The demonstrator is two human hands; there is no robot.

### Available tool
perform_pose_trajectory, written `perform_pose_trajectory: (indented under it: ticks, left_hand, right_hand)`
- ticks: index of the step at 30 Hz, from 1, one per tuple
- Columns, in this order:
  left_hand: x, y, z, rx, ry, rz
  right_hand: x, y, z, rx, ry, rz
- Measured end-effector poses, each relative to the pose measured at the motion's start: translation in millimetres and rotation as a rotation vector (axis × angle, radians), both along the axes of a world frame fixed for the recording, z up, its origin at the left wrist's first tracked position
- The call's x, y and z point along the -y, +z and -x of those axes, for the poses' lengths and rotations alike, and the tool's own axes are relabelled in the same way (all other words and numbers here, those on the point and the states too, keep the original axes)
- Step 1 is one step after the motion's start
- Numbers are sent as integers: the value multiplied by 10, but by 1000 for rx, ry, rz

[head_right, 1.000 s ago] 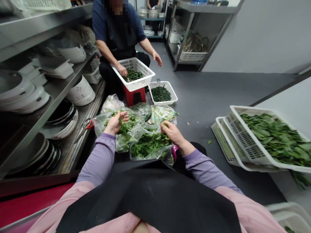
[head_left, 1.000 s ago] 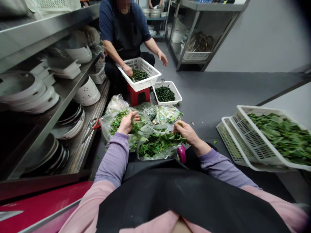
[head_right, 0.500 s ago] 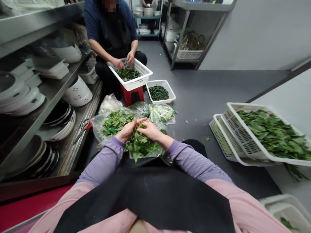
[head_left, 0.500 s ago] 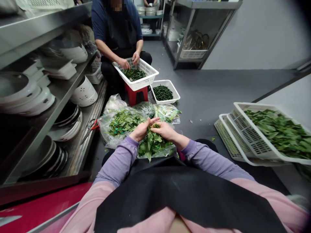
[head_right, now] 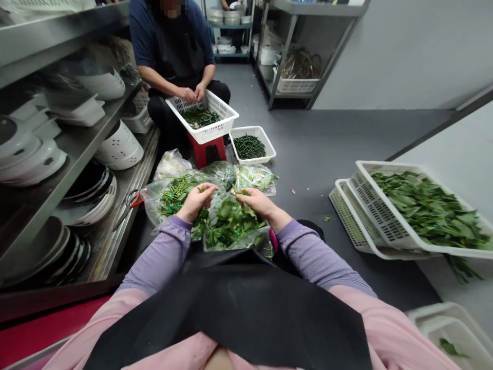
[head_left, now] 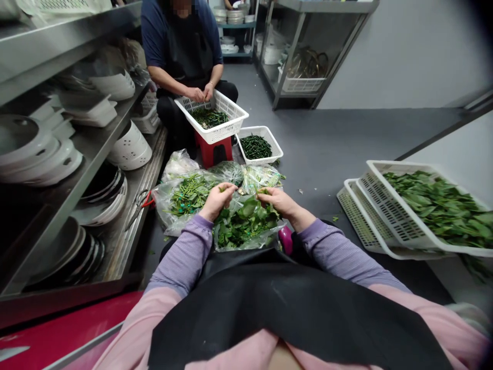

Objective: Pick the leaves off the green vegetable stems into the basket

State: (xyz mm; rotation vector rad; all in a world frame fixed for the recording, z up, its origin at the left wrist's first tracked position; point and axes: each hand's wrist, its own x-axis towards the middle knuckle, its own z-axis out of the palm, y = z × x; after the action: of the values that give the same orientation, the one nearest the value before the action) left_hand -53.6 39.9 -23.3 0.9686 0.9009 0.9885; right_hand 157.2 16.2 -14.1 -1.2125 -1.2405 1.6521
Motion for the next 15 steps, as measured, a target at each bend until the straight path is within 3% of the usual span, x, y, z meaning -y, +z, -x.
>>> perform_pose_trajectory:
  ticks: [3, 6, 9, 15]
  left_hand:
    - [133, 41, -134, -111, -162, -106]
    - [158, 47, -177, -138, -116, -172]
    - [121, 44, -148, -91, -77, -107]
    - [91, -36, -140, -66, -79, -57]
  right_hand:
    - [26, -10, 105, 74, 154, 6]
    - [25, -26, 168, 53, 224, 46]
    - [26, -64, 170, -18, 244, 125]
    - [105, -188, 217, -153, 162, 228]
